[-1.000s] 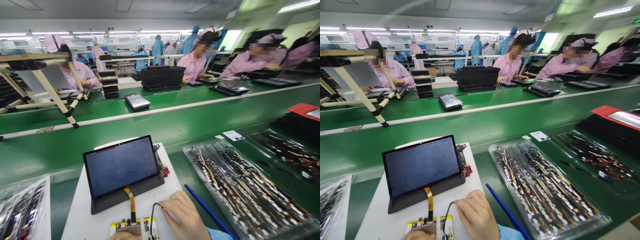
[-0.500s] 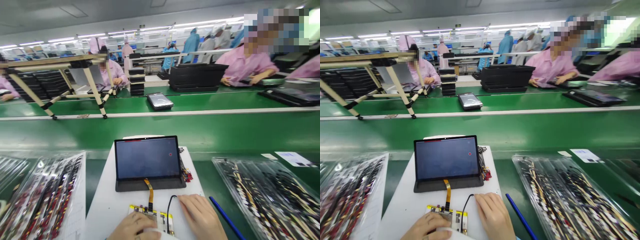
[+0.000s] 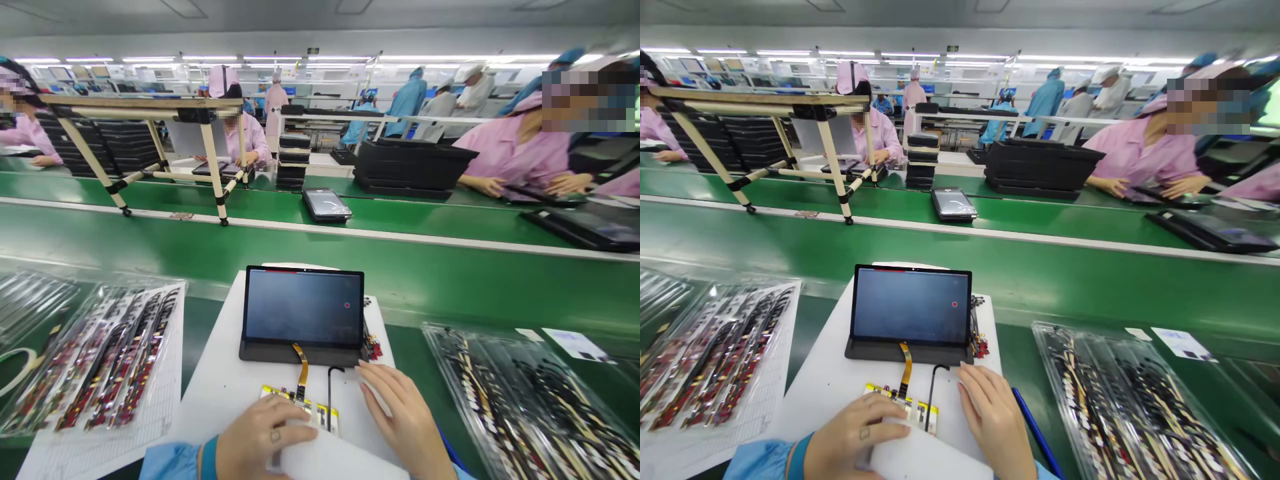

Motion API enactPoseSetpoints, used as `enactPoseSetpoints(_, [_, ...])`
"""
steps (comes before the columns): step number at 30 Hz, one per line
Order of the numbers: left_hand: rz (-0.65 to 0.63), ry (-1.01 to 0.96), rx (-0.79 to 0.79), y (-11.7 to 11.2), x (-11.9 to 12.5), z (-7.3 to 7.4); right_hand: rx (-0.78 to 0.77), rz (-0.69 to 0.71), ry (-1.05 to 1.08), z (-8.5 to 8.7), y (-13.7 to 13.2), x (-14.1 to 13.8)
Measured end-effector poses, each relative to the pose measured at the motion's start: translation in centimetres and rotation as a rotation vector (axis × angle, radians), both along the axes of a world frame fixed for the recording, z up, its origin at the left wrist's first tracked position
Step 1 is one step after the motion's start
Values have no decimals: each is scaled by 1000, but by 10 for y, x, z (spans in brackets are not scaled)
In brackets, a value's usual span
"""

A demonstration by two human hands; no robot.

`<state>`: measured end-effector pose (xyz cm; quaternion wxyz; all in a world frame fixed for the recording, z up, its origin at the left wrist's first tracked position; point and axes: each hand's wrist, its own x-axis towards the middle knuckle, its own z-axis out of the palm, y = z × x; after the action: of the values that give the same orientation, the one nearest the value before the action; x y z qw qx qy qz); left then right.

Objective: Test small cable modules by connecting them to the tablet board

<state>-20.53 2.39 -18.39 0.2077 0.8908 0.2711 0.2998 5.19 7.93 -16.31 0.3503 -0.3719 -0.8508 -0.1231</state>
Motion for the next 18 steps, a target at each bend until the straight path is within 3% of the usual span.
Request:
enactPoseSetpoints(5, [3, -75, 40, 1, -3, 0, -18, 37, -12, 4, 21, -7])
enactPoseSetpoints(11, [68, -120, 154, 4, -5, 3, 53, 130, -119, 14, 44, -41])
enactPoseSetpoints(18, [136, -80, 294, 7, -4, -13, 163, 58, -89, 15, 54, -56])
